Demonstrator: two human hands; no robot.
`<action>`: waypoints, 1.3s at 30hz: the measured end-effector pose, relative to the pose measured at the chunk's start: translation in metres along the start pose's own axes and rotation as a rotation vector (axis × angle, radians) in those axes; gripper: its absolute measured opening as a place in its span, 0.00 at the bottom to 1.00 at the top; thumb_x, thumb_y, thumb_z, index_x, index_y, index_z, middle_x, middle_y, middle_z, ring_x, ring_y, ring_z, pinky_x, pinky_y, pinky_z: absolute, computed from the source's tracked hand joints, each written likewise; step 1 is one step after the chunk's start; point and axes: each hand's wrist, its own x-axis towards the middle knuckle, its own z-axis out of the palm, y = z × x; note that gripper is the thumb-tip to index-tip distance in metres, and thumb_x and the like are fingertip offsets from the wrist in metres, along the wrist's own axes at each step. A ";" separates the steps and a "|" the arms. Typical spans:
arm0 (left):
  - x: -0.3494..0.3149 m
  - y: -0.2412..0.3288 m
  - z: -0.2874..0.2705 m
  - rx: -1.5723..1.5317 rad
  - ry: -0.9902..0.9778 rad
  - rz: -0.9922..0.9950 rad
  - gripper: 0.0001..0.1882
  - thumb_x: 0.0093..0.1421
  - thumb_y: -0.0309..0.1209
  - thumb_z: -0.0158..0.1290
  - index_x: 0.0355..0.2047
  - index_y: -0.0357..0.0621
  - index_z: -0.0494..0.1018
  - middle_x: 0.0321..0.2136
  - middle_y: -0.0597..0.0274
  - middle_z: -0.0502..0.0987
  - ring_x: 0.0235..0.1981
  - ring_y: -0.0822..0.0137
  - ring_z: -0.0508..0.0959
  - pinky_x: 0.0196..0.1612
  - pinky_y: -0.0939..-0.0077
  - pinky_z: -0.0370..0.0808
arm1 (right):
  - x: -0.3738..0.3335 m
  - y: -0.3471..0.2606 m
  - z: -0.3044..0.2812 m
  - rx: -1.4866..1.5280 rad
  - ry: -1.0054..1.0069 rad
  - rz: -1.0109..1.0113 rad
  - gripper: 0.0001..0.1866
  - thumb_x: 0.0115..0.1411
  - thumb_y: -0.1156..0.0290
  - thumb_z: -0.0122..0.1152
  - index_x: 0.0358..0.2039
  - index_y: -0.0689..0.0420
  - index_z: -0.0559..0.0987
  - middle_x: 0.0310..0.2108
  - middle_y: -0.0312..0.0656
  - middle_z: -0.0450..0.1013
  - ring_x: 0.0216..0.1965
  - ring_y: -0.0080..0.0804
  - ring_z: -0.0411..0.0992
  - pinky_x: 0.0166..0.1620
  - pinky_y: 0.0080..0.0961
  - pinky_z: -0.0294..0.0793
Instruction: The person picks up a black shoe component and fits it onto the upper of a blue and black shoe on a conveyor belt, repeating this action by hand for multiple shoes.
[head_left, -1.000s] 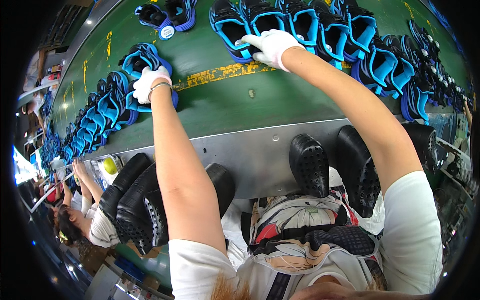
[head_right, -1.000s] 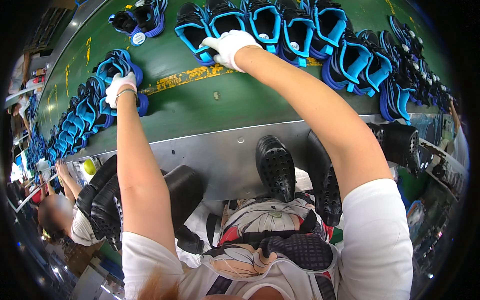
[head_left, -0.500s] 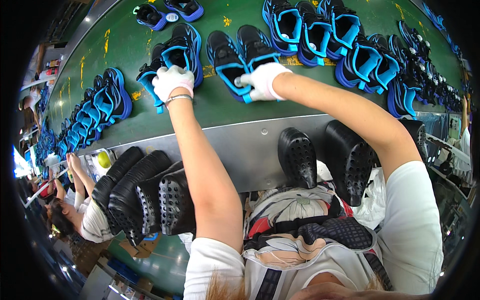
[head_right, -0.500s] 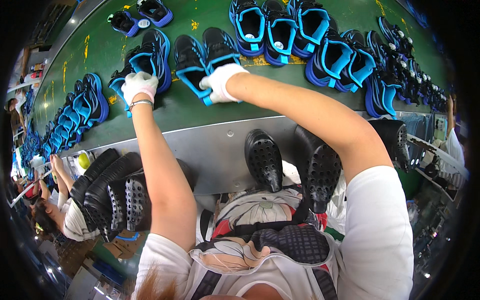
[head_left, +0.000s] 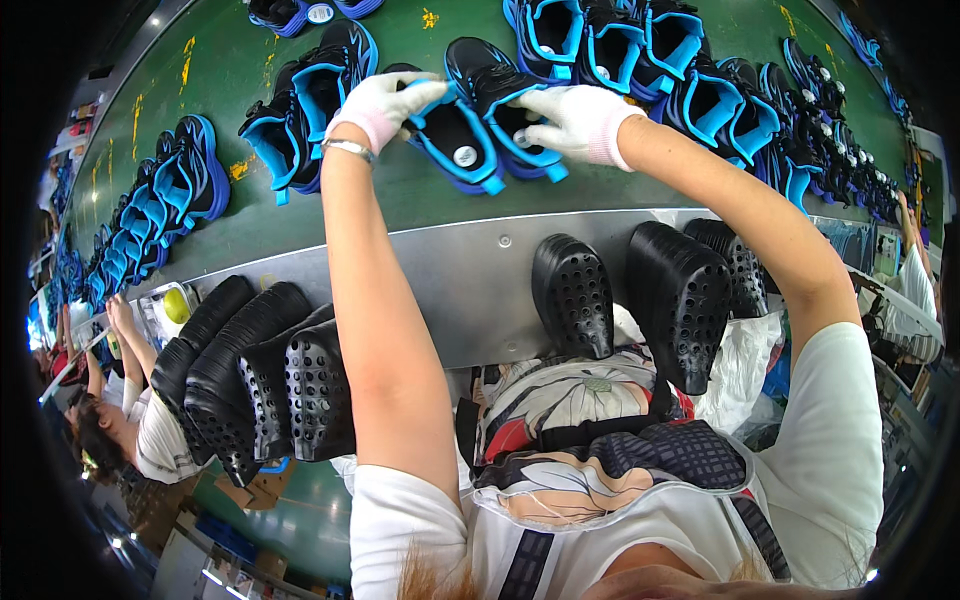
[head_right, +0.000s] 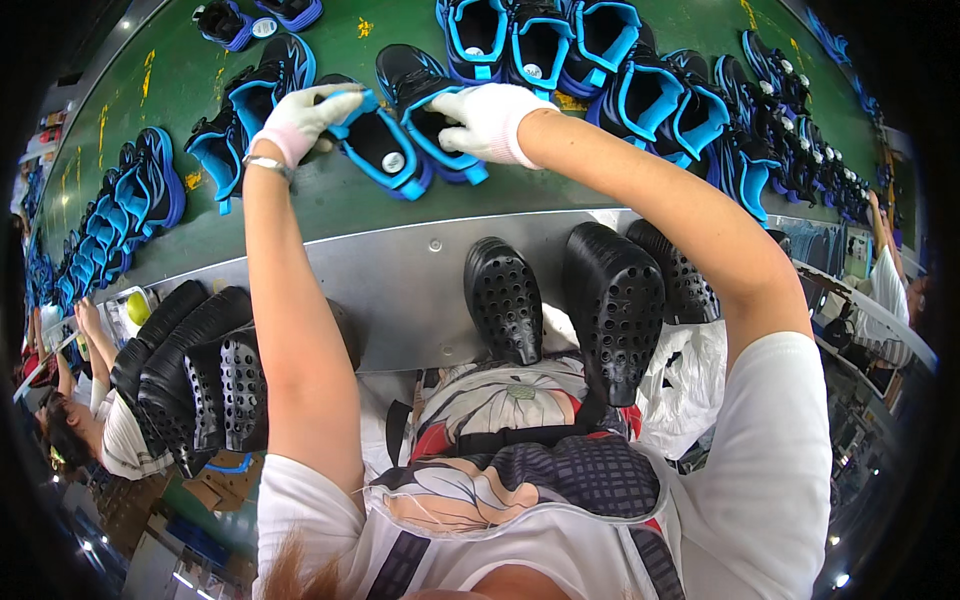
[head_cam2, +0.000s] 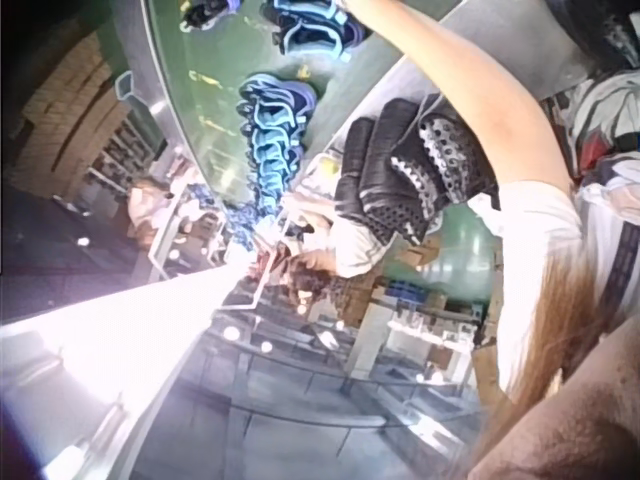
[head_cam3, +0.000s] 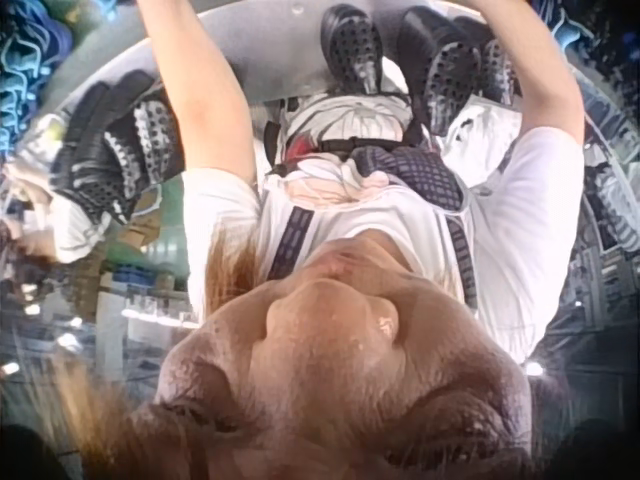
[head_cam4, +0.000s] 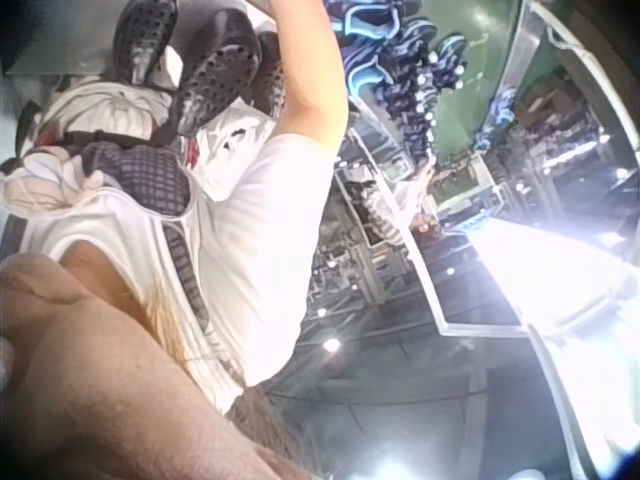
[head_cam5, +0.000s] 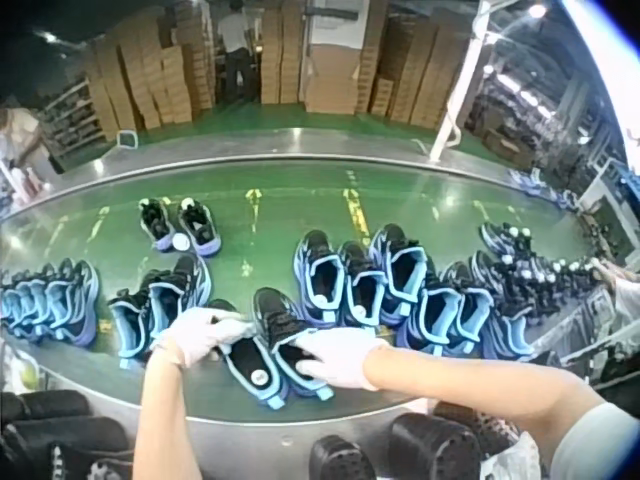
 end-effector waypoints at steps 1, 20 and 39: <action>0.003 0.001 0.005 -0.149 -0.005 -0.068 0.28 0.56 0.53 0.57 0.39 0.36 0.78 0.28 0.62 0.76 0.21 0.71 0.72 0.24 0.78 0.73 | -0.003 -0.001 -0.002 -0.017 -0.027 0.040 0.26 0.61 0.55 0.50 0.55 0.56 0.69 0.44 0.52 0.74 0.43 0.48 0.73 0.48 0.36 0.72; -0.053 -0.113 0.110 -0.214 0.630 0.020 0.36 0.62 0.45 0.51 0.62 0.33 0.58 0.61 0.45 0.64 0.60 0.57 0.65 0.61 0.68 0.60 | -0.214 0.020 -0.072 -0.056 0.517 0.283 0.15 0.60 0.58 0.54 0.36 0.57 0.78 0.28 0.45 0.76 0.31 0.38 0.76 0.37 0.29 0.74; -0.141 -0.102 0.106 -0.287 0.413 -0.161 0.30 0.66 0.41 0.46 0.65 0.42 0.56 0.54 0.52 0.67 0.45 0.60 0.74 0.43 0.68 0.75 | -0.389 0.098 0.055 0.236 0.768 0.615 0.16 0.54 0.70 0.62 0.44 0.56 0.78 0.37 0.41 0.74 0.36 0.30 0.76 0.44 0.25 0.75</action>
